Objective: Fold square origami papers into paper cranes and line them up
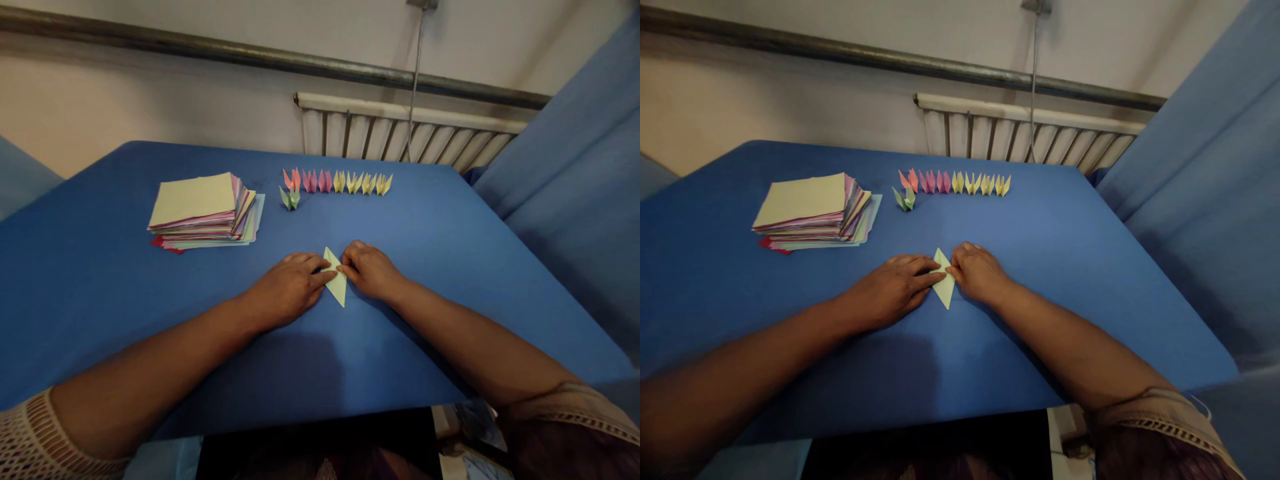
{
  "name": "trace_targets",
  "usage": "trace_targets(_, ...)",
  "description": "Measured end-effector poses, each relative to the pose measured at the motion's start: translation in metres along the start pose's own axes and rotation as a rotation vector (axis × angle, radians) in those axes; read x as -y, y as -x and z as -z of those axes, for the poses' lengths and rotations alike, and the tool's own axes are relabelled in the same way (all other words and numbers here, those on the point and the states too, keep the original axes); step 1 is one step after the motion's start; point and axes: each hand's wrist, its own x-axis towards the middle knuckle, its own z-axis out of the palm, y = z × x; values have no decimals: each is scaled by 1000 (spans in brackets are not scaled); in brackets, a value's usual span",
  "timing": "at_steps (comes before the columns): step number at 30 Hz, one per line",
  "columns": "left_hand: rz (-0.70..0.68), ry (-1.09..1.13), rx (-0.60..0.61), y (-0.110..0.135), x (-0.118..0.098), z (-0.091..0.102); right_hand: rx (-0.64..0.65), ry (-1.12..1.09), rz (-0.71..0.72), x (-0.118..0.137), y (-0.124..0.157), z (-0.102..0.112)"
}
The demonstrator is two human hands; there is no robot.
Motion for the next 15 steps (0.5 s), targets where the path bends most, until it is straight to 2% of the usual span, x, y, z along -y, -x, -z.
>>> trace_targets(9, -19, 22, 41, 6, 2, 6, 45, 23, 1, -5, 0, 2)
trace_targets(15, 30, 4, 8, -5, -5, 1, 15, 38, 12, -2, 2, 2)
